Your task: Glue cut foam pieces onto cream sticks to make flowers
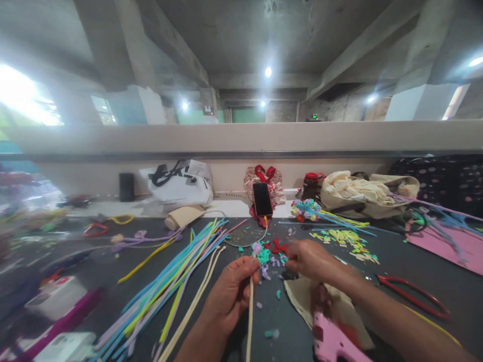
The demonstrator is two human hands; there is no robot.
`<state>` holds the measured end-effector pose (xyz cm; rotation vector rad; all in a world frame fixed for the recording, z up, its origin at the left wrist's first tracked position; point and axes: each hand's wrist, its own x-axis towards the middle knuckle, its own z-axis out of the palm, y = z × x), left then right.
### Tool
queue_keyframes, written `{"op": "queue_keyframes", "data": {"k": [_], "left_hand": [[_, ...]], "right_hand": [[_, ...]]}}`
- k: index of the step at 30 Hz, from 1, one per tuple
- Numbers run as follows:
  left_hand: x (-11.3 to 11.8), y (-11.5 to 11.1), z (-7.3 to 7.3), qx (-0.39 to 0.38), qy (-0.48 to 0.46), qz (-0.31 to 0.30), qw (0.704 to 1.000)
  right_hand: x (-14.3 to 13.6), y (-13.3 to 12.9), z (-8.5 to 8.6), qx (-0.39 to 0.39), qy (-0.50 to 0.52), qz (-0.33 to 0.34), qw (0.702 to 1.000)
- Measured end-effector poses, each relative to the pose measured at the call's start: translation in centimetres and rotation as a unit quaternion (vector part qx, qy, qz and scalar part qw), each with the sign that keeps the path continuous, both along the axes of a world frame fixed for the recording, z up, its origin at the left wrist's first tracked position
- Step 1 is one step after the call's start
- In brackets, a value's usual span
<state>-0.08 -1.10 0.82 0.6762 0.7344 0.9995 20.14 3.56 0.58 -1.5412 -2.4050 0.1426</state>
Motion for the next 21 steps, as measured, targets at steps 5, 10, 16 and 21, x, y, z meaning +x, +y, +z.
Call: {"op": "queue_keyframes", "data": {"k": [5,10,16,21], "left_hand": [[0.0,0.1,0.0,0.016,0.014,-0.014,1.000],[0.2,0.0,0.0,0.021,0.036,-0.008,0.999],[0.1,0.1,-0.3,0.017,0.029,0.000,0.999],[0.0,0.2,-0.2,0.021,0.025,-0.003,0.999]], "right_hand": [[-0.6,0.8,0.2,0.013,-0.068,0.022,0.997],[-1.7,1.3,-0.5,0.004,-0.108,0.079,0.991],[-2.6,1.8,-1.3,0.000,-0.106,0.088,0.990],[-2.4,1.0,0.4,0.008,-0.028,0.056,0.998]]}}
